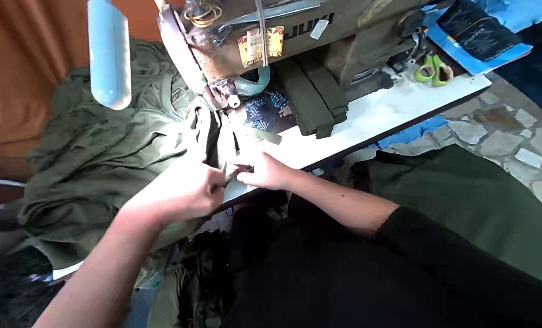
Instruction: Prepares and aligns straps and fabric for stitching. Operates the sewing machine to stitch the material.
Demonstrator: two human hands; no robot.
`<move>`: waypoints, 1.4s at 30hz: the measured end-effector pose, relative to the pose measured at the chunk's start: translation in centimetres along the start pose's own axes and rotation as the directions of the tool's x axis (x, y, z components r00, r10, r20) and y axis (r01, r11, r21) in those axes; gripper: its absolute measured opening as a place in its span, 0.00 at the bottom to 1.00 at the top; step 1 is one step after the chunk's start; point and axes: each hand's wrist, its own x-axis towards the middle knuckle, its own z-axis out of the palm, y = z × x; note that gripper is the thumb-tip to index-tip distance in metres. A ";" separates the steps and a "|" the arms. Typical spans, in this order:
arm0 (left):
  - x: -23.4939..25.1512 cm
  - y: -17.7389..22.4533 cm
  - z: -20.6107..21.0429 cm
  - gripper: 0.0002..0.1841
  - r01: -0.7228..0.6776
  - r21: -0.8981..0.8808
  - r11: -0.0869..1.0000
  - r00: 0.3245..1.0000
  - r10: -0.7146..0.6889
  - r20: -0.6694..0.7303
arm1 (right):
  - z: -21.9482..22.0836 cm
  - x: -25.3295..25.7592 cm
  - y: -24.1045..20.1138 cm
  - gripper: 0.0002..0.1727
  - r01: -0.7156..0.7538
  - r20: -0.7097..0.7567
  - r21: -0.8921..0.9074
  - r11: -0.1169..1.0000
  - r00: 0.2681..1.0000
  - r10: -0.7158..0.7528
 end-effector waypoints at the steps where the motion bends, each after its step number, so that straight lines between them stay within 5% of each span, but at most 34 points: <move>1: 0.3 0.7 0.6 0.12 -0.024 -0.083 0.996 0.998 0.028 0.055 | 0.4 -1.2 -0.1 0.10 0.031 0.000 -0.013 0.999 1.000 -0.031; 4: 2.1 0.7 0.5 0.12 0.181 -0.199 0.963 0.922 -0.096 0.375 | 0.6 -3.7 -0.6 0.12 0.020 0.155 -0.297 0.955 0.988 0.027; 6: 3.7 0.3 0.7 0.14 0.347 -0.085 0.934 0.846 -0.273 0.459 | 0.8 -4.7 -1.0 0.14 -0.004 0.222 -0.471 0.882 0.967 0.123; 9: 5.7 1.2 2.7 0.11 0.454 0.280 0.846 0.747 -0.533 0.397 | 1.2 -5.1 -1.5 0.13 -0.021 0.226 -0.551 0.834 0.959 0.173; 11: 6.2 1.7 3.6 0.08 0.401 0.430 0.809 0.750 -0.559 0.353 | 1.1 -5.0 -1.6 0.13 -0.023 0.223 -0.560 0.828 0.959 0.177; 15: 6.4 -0.4 3.3 0.08 0.458 0.484 0.745 0.741 -0.621 0.256 | 0.9 -4.9 -1.6 0.14 -0.006 0.234 -0.581 0.814 0.957 0.174; 17: 5.5 -1.3 3.4 0.11 0.468 0.365 0.805 0.838 -0.535 0.104 | 0.9 -4.9 -1.3 0.14 0.007 0.222 -0.576 0.817 0.964 0.149; 19: 4.2 -2.0 4.9 0.12 0.278 0.185 0.942 0.958 -0.259 -0.120 | 0.9 -5.0 -1.0 0.14 0.010 0.217 -0.565 0.825 0.966 0.137; 22: 2.9 -1.1 8.4 0.19 0.011 0.060 0.998 0.964 0.006 -0.265 | 0.8 -4.9 -1.1 0.13 0.012 0.231 -0.553 0.833 0.963 0.139; 26: 2.0 -0.6 11.3 0.24 0.032 0.059 0.998 0.941 -0.010 -0.337 | 0.5 -4.7 -1.3 0.10 0.025 0.239 -0.551 0.834 0.963 0.129; 30: 2.7 -1.1 9.3 0.18 0.066 -0.117 0.991 0.961 -0.095 -0.260 | 1.1 -4.2 -0.9 0.06 0.031 0.169 -0.519 0.854 0.983 0.068; 33: 4.8 -1.9 6.0 0.14 0.079 -0.197 0.977 0.956 -0.131 -0.264 | 0.6 -3.1 -2.4 0.08 -0.076 0.241 -0.531 0.844 0.942 0.236; 39: 12.5 0.3 3.5 0.11 -0.057 -0.117 0.992 0.974 0.029 -0.224 | -0.4 -1.2 -3.3 0.22 -0.187 0.350 -0.540 0.821 0.837 0.421; 42: 15.8 0.9 4.1 0.15 -0.142 0.070 0.987 0.981 0.150 -0.126 | -0.2 -1.2 -2.7 0.24 -0.171 0.343 -0.515 0.840 0.856 0.385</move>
